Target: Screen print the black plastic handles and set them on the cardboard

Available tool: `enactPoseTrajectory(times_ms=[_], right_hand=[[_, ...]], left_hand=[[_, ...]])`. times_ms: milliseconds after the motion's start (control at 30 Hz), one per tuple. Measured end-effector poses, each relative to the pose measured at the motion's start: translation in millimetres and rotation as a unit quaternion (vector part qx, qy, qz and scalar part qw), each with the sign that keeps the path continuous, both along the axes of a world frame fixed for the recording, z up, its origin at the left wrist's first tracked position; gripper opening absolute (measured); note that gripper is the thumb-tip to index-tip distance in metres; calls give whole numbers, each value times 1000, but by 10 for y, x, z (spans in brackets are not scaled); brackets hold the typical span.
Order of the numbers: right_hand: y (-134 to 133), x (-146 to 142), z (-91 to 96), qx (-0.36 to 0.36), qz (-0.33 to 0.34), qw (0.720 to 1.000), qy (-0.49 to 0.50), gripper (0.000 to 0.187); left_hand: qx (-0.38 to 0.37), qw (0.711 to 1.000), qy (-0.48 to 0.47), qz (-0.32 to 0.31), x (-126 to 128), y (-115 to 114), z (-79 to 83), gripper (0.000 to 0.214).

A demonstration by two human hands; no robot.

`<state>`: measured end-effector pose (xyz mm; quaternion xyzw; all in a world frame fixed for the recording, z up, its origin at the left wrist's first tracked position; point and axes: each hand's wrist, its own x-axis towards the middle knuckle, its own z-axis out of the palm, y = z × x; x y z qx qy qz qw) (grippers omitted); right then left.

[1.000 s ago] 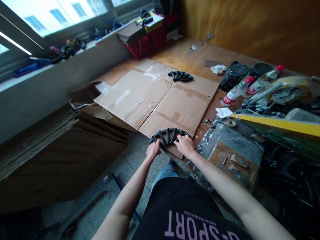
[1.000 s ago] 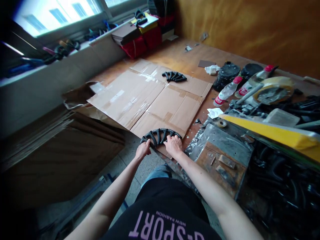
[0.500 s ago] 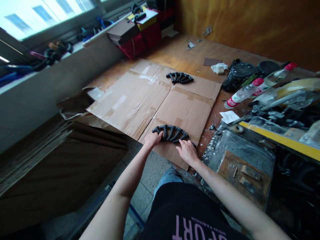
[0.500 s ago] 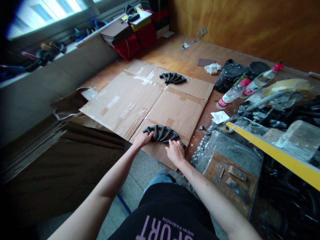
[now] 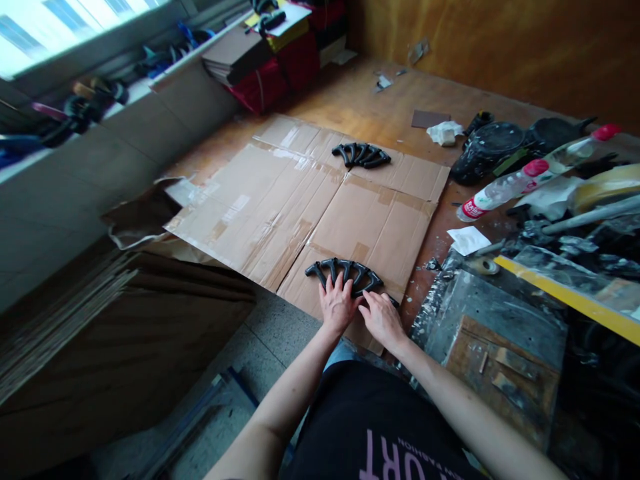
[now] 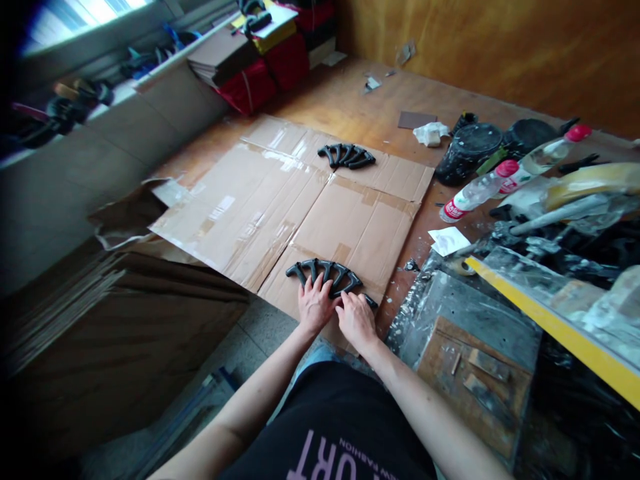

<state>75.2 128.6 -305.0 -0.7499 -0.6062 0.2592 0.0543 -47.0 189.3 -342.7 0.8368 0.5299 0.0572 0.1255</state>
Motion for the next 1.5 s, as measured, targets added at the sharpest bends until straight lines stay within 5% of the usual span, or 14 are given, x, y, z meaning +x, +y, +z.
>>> enactPoseTrajectory(times_ms=[233,367,567,733,933,1167,1333,1500], right_hand=[[21,18,87,12,-15,999,35,47],[-15,47,134,46,-32,997,54,44],[-72,118,116,43,-74,994,64,41],[-100,255,38,14,-82,994,67,42],[56,433,-89,0,-66,993,101,44],[679,595,-142,3,-113,993,34,44],[903,733,-448,19,-107,994,-29,47],[860,914,-885,67,-31,993,-95,50]], left_hand=[[20,999,-14,-45,-51,330,-88,48],[61,996,-22,-53,216,1131,-110,50],[48,998,-14,-37,989,2619,-24,50],[44,998,-12,-39,1349,3242,-71,50],[63,996,-16,-53,1352,3369,-212,54],[148,982,-85,-78,1262,3246,-376,57],[146,968,-204,-26,1013,3095,-472,57],[108,938,-325,50,791,3062,-574,47]])
